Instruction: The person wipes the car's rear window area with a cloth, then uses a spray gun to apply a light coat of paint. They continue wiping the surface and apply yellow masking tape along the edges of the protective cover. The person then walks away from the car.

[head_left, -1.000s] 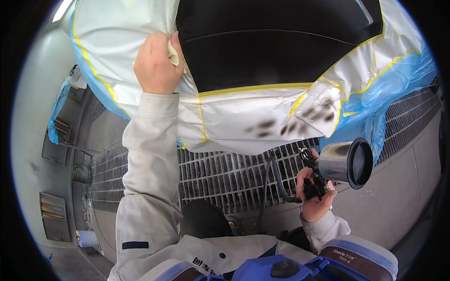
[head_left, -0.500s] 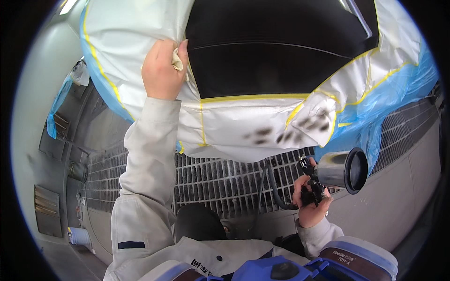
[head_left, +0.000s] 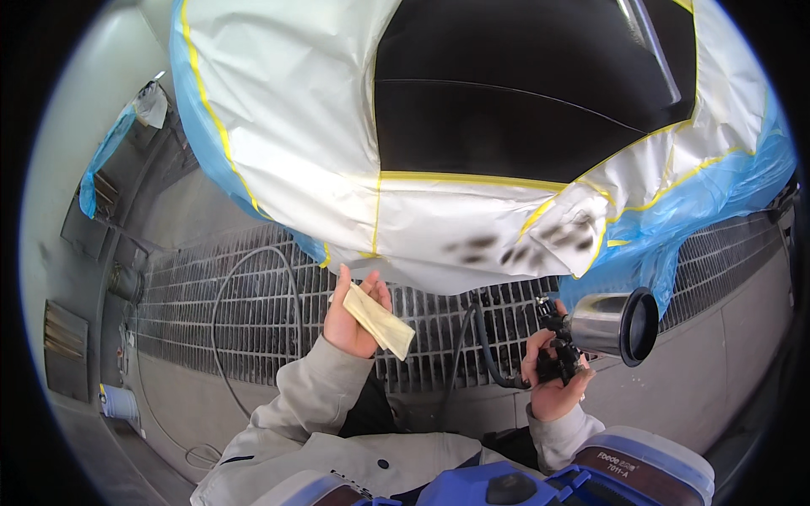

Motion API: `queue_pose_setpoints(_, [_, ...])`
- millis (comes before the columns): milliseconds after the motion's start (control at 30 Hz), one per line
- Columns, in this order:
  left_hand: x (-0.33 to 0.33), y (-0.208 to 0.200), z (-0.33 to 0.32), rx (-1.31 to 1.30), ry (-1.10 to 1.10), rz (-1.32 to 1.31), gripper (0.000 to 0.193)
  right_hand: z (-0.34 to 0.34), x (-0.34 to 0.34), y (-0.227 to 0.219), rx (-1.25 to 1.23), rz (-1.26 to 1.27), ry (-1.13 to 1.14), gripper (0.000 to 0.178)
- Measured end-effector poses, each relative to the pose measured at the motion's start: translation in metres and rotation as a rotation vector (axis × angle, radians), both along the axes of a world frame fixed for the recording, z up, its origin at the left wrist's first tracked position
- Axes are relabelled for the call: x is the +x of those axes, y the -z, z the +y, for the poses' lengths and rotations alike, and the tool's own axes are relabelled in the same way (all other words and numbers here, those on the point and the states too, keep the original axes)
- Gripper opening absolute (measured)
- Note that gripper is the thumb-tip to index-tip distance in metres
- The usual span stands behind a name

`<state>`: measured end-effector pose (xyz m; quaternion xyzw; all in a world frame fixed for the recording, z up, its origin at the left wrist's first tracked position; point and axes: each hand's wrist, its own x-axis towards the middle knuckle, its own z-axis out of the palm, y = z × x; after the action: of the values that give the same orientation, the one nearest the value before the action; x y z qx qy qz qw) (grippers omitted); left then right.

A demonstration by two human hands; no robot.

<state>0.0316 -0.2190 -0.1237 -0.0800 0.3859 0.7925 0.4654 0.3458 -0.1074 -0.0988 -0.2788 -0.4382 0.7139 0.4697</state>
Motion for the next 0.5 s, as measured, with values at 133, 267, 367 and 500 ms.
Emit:
queue_pose_setpoints(133, [0.014, 0.038, -0.007, -0.001, -0.068, 0.118, 0.065, -0.002, -0.005, -0.002, 0.07, -0.008, 0.005, 0.135])
queue_pose_setpoints(267, [0.036, 0.059, -0.022, -0.372, 0.049, -0.169, 0.069, -0.002, -0.003, -0.002, 0.076, -0.022, -0.019, 0.135])
queue_pose_setpoints(367, [0.038, 0.049, -0.039, -0.176, 0.117, -0.166, 0.083, -0.003, 0.0, -0.002, 0.067, -0.058, -0.041, 0.139])
queue_pose_setpoints(500, [0.038, -0.003, -0.034, 0.213, 0.109, -0.035, 0.088, -0.005, 0.0, 0.0, 0.146, -0.048, -0.066, 0.139])
